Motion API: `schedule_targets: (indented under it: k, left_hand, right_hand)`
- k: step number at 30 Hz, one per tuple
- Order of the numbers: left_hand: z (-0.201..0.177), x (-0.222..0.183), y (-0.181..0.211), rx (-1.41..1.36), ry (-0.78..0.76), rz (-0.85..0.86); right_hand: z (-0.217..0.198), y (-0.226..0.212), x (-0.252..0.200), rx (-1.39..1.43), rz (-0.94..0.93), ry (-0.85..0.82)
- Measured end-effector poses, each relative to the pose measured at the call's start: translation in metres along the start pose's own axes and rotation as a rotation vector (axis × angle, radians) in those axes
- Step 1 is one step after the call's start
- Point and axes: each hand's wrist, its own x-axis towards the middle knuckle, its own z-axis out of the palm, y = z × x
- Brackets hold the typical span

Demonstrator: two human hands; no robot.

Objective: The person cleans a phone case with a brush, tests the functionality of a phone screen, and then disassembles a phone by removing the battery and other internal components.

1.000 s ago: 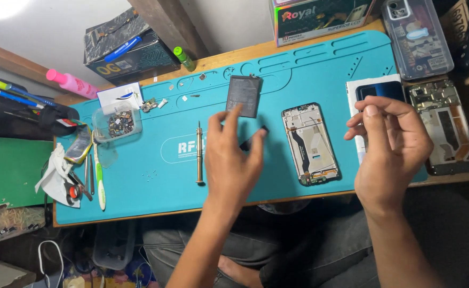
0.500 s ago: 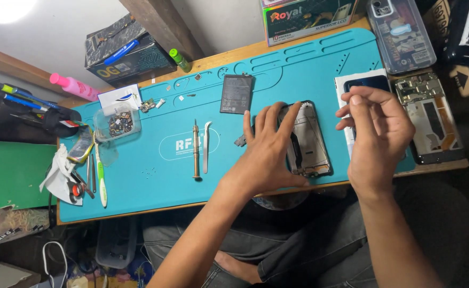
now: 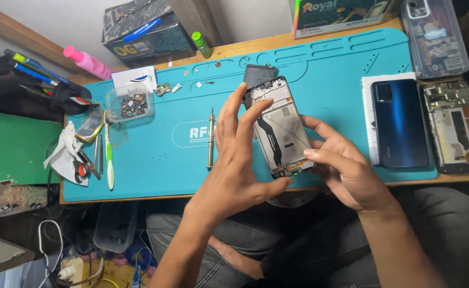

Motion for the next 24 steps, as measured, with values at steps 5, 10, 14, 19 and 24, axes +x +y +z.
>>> schedule_targets:
  k: [5, 10, 14, 19, 24]
  left_hand:
    - [0.014, -0.023, -0.012, -0.086, 0.134, -0.009]
    - [0.043, -0.039, -0.021, -0.907, 0.279, -0.422]
    - [0.046, -0.033, -0.032, -1.047, 0.25, -0.463]
    - [0.049, -0.026, -0.041, -0.985, 0.265, -0.518]
    - [0.049, -0.024, -0.038, -0.993, 0.264, -0.498]
  right_hand:
    - [0.011, 0.004, 0.008, -0.041, 0.058, 0.067]
    - [0.007, 0.015, 0.017, 0.01, 0.005, -0.01]
    - [0.002, 0.019, 0.021, -0.019, -0.03, -0.09]
    - [0.003, 0.016, 0.024, -0.003, -0.056, -0.221]
    - [0.001, 0.016, 0.026, -0.028, -0.05, -0.223]
